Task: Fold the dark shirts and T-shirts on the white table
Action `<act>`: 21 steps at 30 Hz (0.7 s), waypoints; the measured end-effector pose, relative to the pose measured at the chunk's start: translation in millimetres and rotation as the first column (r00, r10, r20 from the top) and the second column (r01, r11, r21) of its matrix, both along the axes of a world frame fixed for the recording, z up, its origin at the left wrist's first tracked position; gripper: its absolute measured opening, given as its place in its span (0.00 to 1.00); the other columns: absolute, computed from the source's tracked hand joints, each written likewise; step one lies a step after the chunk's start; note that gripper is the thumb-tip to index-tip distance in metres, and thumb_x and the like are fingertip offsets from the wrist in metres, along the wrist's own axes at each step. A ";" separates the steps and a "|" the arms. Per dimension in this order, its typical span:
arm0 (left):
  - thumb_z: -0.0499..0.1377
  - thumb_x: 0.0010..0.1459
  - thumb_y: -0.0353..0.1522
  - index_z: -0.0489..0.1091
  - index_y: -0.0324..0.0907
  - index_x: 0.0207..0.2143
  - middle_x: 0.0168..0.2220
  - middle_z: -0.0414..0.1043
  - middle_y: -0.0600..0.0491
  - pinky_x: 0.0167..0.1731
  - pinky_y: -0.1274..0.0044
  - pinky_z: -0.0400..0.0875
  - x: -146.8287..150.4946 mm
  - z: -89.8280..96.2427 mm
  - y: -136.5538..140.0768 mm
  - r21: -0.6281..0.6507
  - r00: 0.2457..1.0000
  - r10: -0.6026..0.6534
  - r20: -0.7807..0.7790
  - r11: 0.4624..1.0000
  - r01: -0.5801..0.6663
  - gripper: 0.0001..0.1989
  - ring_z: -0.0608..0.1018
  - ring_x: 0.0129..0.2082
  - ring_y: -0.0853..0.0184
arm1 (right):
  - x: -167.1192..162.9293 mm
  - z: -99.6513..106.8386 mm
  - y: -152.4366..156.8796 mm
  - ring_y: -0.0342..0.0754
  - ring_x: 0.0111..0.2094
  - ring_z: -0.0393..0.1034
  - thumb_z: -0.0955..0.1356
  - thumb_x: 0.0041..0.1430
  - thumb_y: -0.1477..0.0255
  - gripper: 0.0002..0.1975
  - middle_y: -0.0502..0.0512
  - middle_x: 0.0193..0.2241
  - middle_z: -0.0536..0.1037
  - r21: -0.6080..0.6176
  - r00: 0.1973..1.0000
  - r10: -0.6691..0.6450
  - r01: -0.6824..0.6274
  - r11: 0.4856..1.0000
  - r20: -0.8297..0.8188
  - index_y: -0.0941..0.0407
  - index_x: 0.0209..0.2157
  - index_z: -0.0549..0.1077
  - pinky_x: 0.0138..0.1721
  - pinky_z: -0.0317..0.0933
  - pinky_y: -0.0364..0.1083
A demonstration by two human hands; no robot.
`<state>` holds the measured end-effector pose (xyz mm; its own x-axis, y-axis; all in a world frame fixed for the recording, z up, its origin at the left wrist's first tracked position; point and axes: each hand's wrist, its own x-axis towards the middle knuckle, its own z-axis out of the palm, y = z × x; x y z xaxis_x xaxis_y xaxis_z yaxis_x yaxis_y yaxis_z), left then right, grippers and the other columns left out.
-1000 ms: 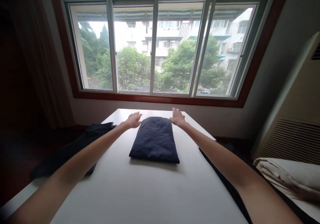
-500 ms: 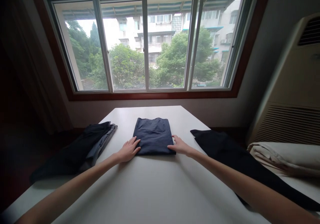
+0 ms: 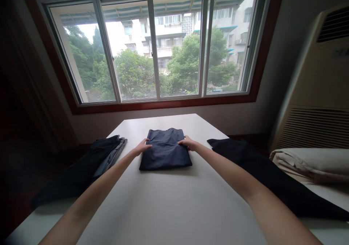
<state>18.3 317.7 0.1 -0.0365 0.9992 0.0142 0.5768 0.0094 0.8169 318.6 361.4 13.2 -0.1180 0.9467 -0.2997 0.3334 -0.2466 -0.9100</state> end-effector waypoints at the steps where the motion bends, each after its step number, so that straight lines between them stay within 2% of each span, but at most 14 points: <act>1: 0.65 0.52 0.35 0.64 0.36 0.54 0.53 0.70 0.40 0.51 0.68 0.68 0.8 1.2 6.2 -0.012 1.000 0.015 0.016 1.000 -0.015 0.28 0.73 0.53 0.52 | -0.7 -1.5 1.9 0.52 0.46 0.72 0.72 0.50 0.75 0.45 0.65 0.56 0.68 0.036 1.000 0.006 -0.006 0.999 -0.002 0.52 0.66 0.48 0.35 0.69 0.44; 3: 0.65 0.52 0.34 0.66 0.37 0.52 0.52 0.71 0.42 0.49 0.70 0.70 3.4 3.8 16.5 -0.033 0.997 0.043 0.062 0.999 -0.041 0.26 0.74 0.52 0.54 | -0.6 -5.5 5.2 0.53 0.52 0.68 0.71 0.49 0.76 0.47 0.63 0.62 0.61 0.131 0.999 0.035 -0.033 0.991 -0.015 0.51 0.67 0.47 0.41 0.68 0.44; 5: 0.65 0.52 0.33 0.68 0.37 0.51 0.52 0.72 0.43 0.48 0.72 0.71 6.8 6.7 24.1 -0.046 0.993 0.048 0.110 0.998 -0.043 0.24 0.74 0.52 0.56 | 0.7 -10.0 8.1 0.53 0.56 0.64 0.70 0.48 0.77 0.46 0.61 0.64 0.58 0.194 0.996 0.079 -0.072 0.978 -0.030 0.51 0.67 0.50 0.46 0.66 0.43; 8: 0.65 0.54 0.33 0.67 0.36 0.53 0.50 0.73 0.43 0.45 0.74 0.72 10.3 10.7 31.0 -0.077 0.983 0.038 0.177 0.997 -0.025 0.25 0.76 0.49 0.57 | 2.4 -14.8 11.3 0.53 0.55 0.66 0.69 0.48 0.77 0.42 0.61 0.63 0.60 0.175 0.992 0.111 -0.100 0.979 -0.052 0.54 0.65 0.56 0.46 0.66 0.45; 12: 0.63 0.54 0.29 0.64 0.35 0.58 0.53 0.71 0.41 0.45 0.74 0.72 11.5 12.5 33.0 -0.097 0.977 0.035 0.209 0.995 -0.015 0.29 0.76 0.49 0.58 | 2.8 -13.6 10.9 0.53 0.52 0.68 0.68 0.47 0.78 0.42 0.63 0.64 0.59 0.157 0.991 0.097 -0.082 0.984 -0.093 0.56 0.65 0.57 0.44 0.67 0.44; 17: 0.63 0.52 0.25 0.63 0.38 0.58 0.61 0.63 0.44 0.56 0.73 0.64 18.0 22.7 30.4 -0.001 0.988 -0.006 0.157 1.000 0.006 0.30 0.67 0.59 0.56 | 9.0 4.3 7.2 0.50 0.44 0.72 0.67 0.47 0.80 0.41 0.63 0.62 0.61 0.159 0.984 0.090 -0.065 0.985 -0.153 0.55 0.65 0.58 0.35 0.68 0.41; 21: 0.63 0.53 0.26 0.58 0.37 0.63 0.65 0.55 0.43 0.62 0.72 0.56 36.4 49.8 27.8 0.081 0.988 -0.088 0.123 0.994 0.078 0.35 0.61 0.64 0.56 | 29.9 35.7 6.2 0.47 0.36 0.73 0.67 0.50 0.80 0.41 0.62 0.62 0.62 0.180 0.979 0.086 -0.053 0.982 -0.185 0.52 0.66 0.56 0.30 0.67 0.41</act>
